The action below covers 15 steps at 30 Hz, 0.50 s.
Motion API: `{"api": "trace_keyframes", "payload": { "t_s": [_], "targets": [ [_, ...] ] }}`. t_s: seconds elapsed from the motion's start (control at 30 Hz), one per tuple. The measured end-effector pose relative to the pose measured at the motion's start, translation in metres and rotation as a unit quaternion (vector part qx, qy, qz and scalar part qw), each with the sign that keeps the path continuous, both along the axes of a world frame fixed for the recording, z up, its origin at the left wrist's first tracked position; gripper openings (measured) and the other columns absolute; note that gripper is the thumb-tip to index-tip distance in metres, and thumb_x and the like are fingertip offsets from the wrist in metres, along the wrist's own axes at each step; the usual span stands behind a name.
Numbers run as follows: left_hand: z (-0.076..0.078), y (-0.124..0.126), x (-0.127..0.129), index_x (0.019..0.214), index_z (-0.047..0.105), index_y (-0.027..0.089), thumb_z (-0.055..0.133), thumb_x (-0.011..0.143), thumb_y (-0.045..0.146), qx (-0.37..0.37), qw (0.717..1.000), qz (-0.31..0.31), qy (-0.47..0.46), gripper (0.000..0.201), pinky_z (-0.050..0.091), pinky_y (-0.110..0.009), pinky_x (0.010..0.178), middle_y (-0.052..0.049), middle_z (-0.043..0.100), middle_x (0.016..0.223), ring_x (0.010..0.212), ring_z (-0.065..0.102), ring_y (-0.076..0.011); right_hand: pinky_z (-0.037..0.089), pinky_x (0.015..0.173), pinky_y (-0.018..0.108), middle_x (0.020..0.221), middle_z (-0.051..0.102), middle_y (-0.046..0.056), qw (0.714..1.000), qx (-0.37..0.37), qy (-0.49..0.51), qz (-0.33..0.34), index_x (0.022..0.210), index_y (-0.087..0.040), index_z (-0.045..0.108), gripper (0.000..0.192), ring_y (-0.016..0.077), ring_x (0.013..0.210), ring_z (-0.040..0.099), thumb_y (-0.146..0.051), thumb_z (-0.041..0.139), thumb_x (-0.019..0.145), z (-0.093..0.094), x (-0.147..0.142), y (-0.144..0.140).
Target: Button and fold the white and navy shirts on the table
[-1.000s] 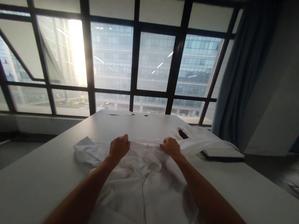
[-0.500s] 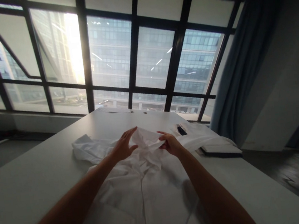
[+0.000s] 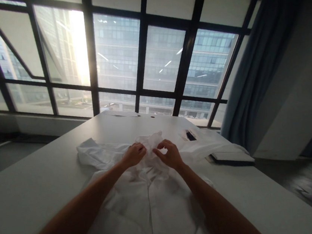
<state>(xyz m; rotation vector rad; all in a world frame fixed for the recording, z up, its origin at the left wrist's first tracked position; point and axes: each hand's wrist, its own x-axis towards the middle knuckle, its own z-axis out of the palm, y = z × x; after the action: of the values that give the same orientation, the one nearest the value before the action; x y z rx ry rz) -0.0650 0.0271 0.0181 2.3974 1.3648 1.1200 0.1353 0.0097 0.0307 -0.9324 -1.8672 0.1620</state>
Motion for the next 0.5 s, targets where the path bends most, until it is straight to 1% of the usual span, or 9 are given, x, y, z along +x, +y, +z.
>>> {"api": "trace_keyframes", "payload": {
  "t_s": [0.03, 0.07, 0.13, 0.2, 0.27, 0.33, 0.43, 0.5],
  "targets": [
    [0.0, 0.001, 0.0, 0.063, 0.054, 0.018, 0.043, 0.084, 0.024, -0.012, 1.0, -0.002, -0.021, 0.024, 0.04, -0.027, 0.07, -0.001, 0.057, 0.07, 0.073, 0.052, -0.0156, 0.047, 0.072, 0.03, 0.077, 0.064, 0.004, 0.998, 0.013, -0.057, -0.018, 0.071, -0.02, 0.06, 0.027, 0.018, 0.074, 0.059, -0.044, 0.07, 0.077, -0.002, -0.004, -0.004],
    [0.0, 0.001, 0.001, 0.061, 0.051, 0.018, 0.043, 0.083, 0.024, -0.023, 0.999, -0.005, -0.039, 0.024, 0.039, -0.027, 0.067, 0.0, 0.054, 0.068, 0.07, 0.05, -0.0147, 0.046, 0.068, 0.028, 0.074, 0.063, 0.003, 0.994, 0.014, -0.102, -0.029, 0.069, -0.019, 0.06, 0.027, 0.0167, 0.07, 0.058, -0.043, 0.07, 0.078, -0.003, -0.008, -0.007],
    [0.001, -0.001, 0.002, 0.058, 0.046, 0.019, 0.042, 0.083, 0.026, -0.047, 0.996, -0.018, -0.067, 0.026, 0.037, -0.026, 0.062, 0.001, 0.05, 0.064, 0.066, 0.047, -0.0135, 0.044, 0.065, 0.026, 0.076, 0.064, 0.002, 0.986, 0.008, -0.157, -0.051, 0.074, -0.019, 0.063, 0.022, 0.0154, 0.069, 0.058, -0.039, 0.069, 0.081, -0.004, -0.015, -0.011],
    [0.002, -0.003, 0.003, 0.06, 0.048, 0.018, 0.042, 0.084, 0.031, -0.068, 0.993, -0.035, -0.086, 0.028, 0.036, -0.025, 0.06, 0.002, 0.05, 0.064, 0.065, 0.047, -0.0131, 0.044, 0.067, 0.025, 0.079, 0.066, 0.003, 0.98, 0.005, -0.189, -0.066, 0.082, -0.02, 0.066, 0.015, 0.0158, 0.073, 0.06, -0.034, 0.065, 0.085, -0.006, -0.02, -0.013],
    [0.003, -0.004, 0.002, 0.067, 0.054, 0.017, 0.045, 0.084, 0.038, -0.08, 0.991, -0.05, -0.094, 0.028, 0.036, -0.025, 0.061, 0.002, 0.053, 0.066, 0.066, 0.048, -0.0134, 0.044, 0.069, 0.025, 0.083, 0.068, 0.003, 0.975, 0.011, -0.209, -0.069, 0.089, -0.02, 0.067, 0.013, 0.0164, 0.078, 0.061, -0.03, 0.059, 0.089, -0.008, -0.022, -0.012],
    [0.002, -0.004, 0.001, 0.074, 0.059, 0.016, 0.047, 0.083, 0.042, -0.089, 0.989, -0.066, -0.095, 0.03, 0.037, -0.025, 0.061, 0.001, 0.055, 0.067, 0.065, 0.049, -0.0136, 0.044, 0.071, 0.025, 0.087, 0.068, 0.005, 0.973, 0.024, -0.216, -0.072, 0.092, -0.019, 0.067, 0.015, 0.0167, 0.082, 0.061, -0.026, 0.053, 0.092, -0.01, -0.023, -0.011],
    [0.001, -0.004, -0.001, 0.08, 0.061, 0.015, 0.047, 0.085, 0.042, -0.095, 0.988, -0.091, -0.083, 0.031, 0.038, -0.025, 0.06, 0.002, 0.056, 0.068, 0.064, 0.049, -0.0135, 0.044, 0.072, 0.025, 0.086, 0.067, 0.006, 0.973, 0.027, -0.211, -0.09, 0.088, -0.019, 0.067, 0.016, 0.0177, 0.082, 0.061, -0.021, 0.051, 0.089, -0.013, -0.024, -0.009],
    [0.001, -0.005, -0.003, 0.082, 0.061, 0.015, 0.047, 0.087, 0.04, -0.068, 0.992, -0.092, -0.055, 0.029, 0.04, -0.025, 0.063, 0.0, 0.058, 0.072, 0.068, 0.051, -0.0143, 0.045, 0.071, 0.026, 0.082, 0.066, 0.006, 0.977, 0.017, -0.193, -0.089, 0.086, -0.018, 0.067, 0.015, 0.0182, 0.079, 0.06, -0.019, 0.052, 0.086, -0.016, -0.023, -0.008]
  ]
}}
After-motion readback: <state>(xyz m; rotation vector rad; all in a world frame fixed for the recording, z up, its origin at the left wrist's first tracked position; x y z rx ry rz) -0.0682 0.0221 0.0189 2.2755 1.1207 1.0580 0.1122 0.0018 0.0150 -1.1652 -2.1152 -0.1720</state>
